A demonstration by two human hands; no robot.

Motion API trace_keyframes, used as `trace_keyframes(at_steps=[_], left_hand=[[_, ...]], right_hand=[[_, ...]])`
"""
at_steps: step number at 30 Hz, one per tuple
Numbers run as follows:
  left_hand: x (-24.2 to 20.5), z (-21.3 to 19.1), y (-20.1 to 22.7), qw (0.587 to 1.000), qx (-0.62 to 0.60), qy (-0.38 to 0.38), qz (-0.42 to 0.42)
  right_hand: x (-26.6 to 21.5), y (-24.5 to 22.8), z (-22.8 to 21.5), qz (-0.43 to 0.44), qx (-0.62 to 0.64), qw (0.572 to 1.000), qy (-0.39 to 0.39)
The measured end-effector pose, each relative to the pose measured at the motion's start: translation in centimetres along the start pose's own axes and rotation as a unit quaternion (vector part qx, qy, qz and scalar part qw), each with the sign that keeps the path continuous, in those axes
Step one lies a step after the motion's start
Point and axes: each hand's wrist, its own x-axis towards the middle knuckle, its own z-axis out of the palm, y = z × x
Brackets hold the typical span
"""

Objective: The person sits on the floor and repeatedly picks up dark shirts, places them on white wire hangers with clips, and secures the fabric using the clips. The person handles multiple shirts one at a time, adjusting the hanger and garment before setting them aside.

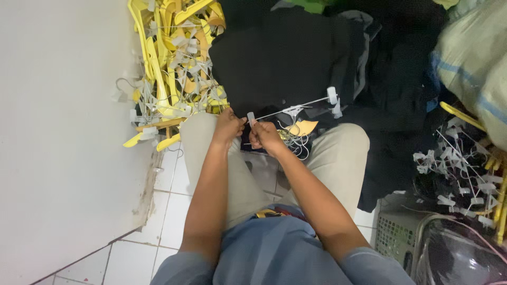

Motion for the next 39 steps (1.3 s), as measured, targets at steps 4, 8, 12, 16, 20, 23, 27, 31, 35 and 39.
trace_keyframes(at_steps=[4,8,12,16,20,23,27,31,35,39], left_hand=[[0.6,-0.8,-0.8,0.999,0.038,-0.031,-0.008],[1.8,-1.2,-1.4,0.998,0.058,-0.001,-0.035],[1.8,0.2,-1.2,0.957,0.216,0.150,0.120],[-1.3,3.7,0.6,0.717,0.447,0.308,0.437],[-3.1,9.0,4.2,0.727,0.454,0.176,0.484],[-2.4,13.5,4.7,0.724,0.496,0.018,0.480],[-1.1,19.4,2.2,0.701,0.501,-0.042,0.507],[-0.2,22.0,-0.1,0.722,0.460,-0.042,0.515],[0.0,21.3,-0.3,0.708,0.489,-0.062,0.505],[-0.4,20.2,0.2,0.727,0.487,-0.129,0.466]], right_hand=[[0.1,0.0,-0.1,-0.008,-0.022,1.000,-0.010],[-0.3,-1.0,0.2,0.043,-0.051,0.997,0.035],[-1.9,-3.3,-0.6,0.122,-0.131,0.983,0.038],[-5.2,-6.0,-4.4,0.101,-0.287,0.952,-0.011],[-9.0,-7.9,-9.4,0.078,-0.282,0.943,0.161],[-10.4,-7.3,-12.3,-0.008,-0.029,0.966,0.258],[-9.2,-5.8,-14.6,-0.197,0.181,0.920,0.285],[-7.1,-3.8,-16.5,-0.240,-0.067,0.889,0.383],[-5.3,-3.3,-18.0,-0.288,-0.186,0.849,0.401],[-6.8,-4.1,-17.5,-0.273,-0.068,0.909,0.308]])
